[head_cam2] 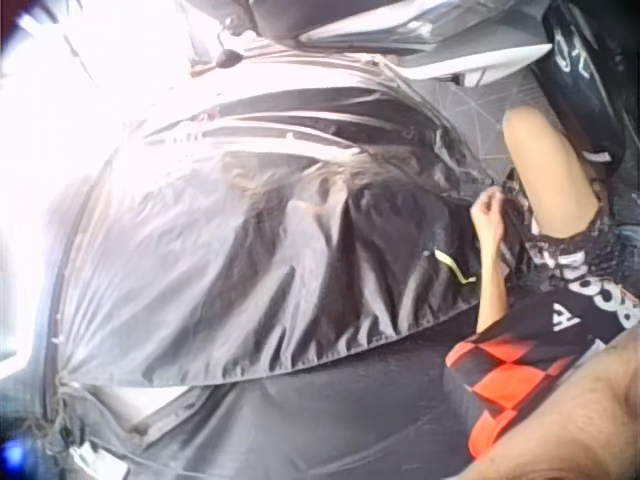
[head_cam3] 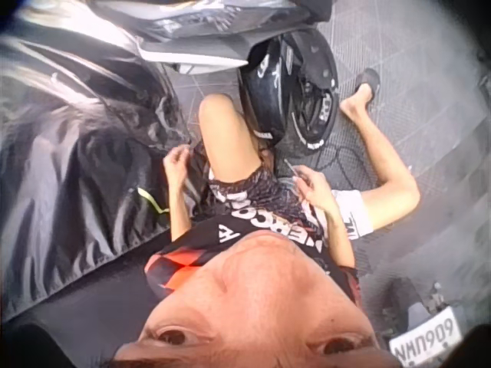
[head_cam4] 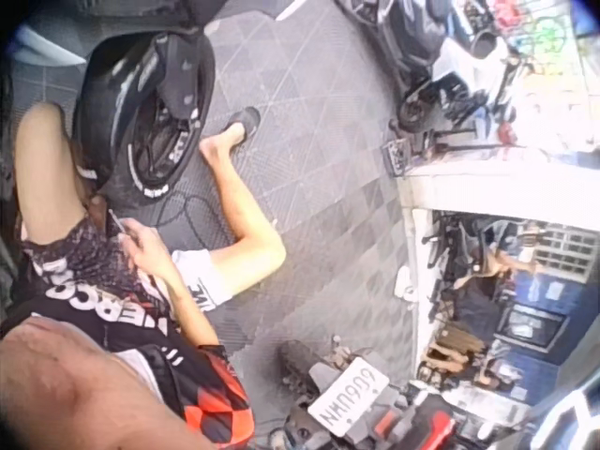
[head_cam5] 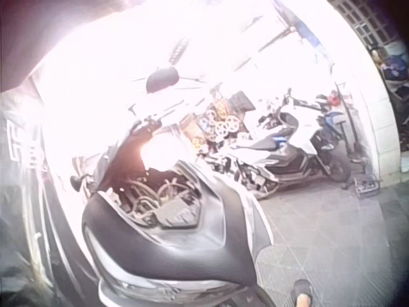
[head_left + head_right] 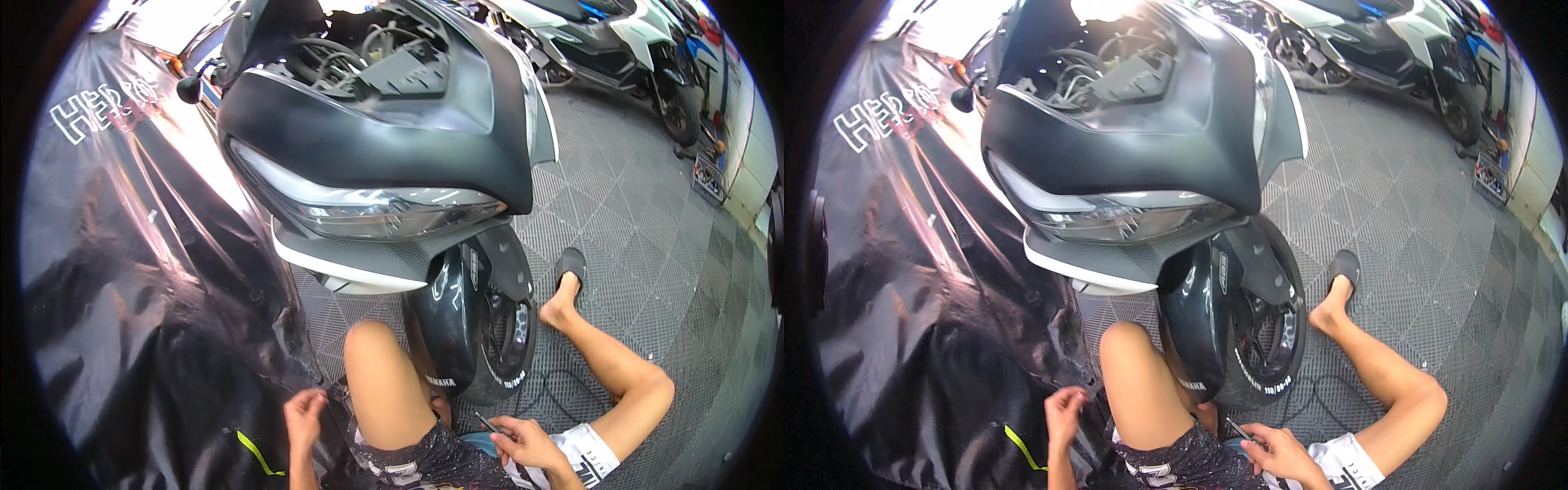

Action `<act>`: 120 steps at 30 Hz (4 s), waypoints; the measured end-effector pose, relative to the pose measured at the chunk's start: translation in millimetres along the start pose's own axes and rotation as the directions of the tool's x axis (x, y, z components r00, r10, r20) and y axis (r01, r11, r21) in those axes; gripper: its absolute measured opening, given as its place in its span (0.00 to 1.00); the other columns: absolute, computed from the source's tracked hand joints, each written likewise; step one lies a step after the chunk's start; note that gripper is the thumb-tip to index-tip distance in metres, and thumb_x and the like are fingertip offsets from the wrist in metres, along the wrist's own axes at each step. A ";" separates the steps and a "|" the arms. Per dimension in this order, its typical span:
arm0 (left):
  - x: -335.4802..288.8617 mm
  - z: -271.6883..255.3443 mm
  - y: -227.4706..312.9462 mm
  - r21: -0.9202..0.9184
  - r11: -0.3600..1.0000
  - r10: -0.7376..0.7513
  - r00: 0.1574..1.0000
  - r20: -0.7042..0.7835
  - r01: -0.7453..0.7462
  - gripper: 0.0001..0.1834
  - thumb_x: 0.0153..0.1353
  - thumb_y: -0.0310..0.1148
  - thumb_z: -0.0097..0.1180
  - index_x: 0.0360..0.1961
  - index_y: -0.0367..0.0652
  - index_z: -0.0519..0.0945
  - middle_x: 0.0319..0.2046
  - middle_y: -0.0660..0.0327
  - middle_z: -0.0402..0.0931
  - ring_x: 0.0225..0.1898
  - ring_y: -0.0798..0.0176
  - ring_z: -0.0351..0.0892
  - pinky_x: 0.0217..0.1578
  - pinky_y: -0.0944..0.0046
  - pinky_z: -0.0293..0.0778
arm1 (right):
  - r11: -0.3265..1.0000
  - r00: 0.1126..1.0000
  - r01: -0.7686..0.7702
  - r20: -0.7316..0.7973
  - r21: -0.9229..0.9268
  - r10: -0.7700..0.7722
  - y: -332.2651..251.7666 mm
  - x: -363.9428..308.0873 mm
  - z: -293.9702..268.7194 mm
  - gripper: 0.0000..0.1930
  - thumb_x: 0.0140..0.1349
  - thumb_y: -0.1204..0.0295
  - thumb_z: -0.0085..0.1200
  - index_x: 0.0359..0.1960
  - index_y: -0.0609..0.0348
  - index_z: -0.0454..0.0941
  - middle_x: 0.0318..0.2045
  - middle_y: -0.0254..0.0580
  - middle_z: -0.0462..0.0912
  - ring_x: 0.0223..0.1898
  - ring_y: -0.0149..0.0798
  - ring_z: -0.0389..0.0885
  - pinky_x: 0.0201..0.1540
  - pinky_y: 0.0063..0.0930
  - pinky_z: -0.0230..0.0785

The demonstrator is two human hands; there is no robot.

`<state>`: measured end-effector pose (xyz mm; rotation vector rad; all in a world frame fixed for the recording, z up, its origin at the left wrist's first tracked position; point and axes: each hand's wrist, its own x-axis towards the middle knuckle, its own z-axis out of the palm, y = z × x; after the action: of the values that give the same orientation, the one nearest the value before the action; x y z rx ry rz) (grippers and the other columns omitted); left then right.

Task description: The person attaches a black plastic component to the front fender of a motorcycle by inserting and tightening screws using a screwdriver and a cordless power drill.

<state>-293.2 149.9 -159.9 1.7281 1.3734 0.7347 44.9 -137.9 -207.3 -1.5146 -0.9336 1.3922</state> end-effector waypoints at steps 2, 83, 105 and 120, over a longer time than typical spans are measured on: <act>-0.3 11.6 64.3 -0.211 0.966 0.122 0.983 -0.137 -0.150 0.07 0.63 0.21 0.60 0.40 0.30 0.85 0.37 0.55 0.86 0.38 0.66 0.85 0.45 0.66 0.79 | 0.989 0.986 0.131 -0.114 0.067 -0.123 -9.3 1.0 8.9 0.15 0.71 0.72 0.53 0.54 0.70 0.77 0.17 0.35 0.80 0.17 0.26 0.81 0.21 0.22 0.70; 18.1 408.6 211.8 -0.879 0.476 -0.183 0.978 -0.099 0.000 0.23 0.71 0.56 0.54 0.40 0.44 0.71 0.35 0.68 0.66 0.37 0.70 0.64 0.45 0.67 0.61 | 0.259 0.565 0.311 -0.042 -0.914 -0.824 -124.0 166.6 -246.0 0.06 0.48 0.77 0.62 0.29 0.63 0.85 0.39 0.49 0.79 0.44 0.47 0.82 0.42 0.35 0.80; 16.1 401.5 207.1 -0.918 0.394 -0.118 0.993 -0.012 0.036 0.25 0.71 0.56 0.52 0.46 0.42 0.72 0.40 0.66 0.72 0.42 0.70 0.70 0.49 0.64 0.66 | 0.634 0.574 0.576 -0.298 -0.516 -0.763 -97.5 166.5 -248.4 0.07 0.68 0.77 0.50 0.44 0.67 0.69 0.32 0.53 0.82 0.30 0.46 0.86 0.30 0.38 0.75; 15.2 400.0 198.7 -0.916 0.402 -0.092 0.996 -0.020 0.018 0.29 0.73 0.58 0.47 0.48 0.37 0.69 0.43 0.62 0.69 0.47 0.67 0.68 0.53 0.62 0.65 | 0.860 0.868 0.342 -0.222 -0.379 -0.443 -115.2 143.4 -260.6 0.21 0.72 0.59 0.50 0.45 0.72 0.71 0.34 0.64 0.82 0.41 0.61 0.83 0.45 0.47 0.74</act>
<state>141.7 54.6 -197.7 0.7285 0.7386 1.2237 321.0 9.9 -147.1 -1.6026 -1.2410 0.7032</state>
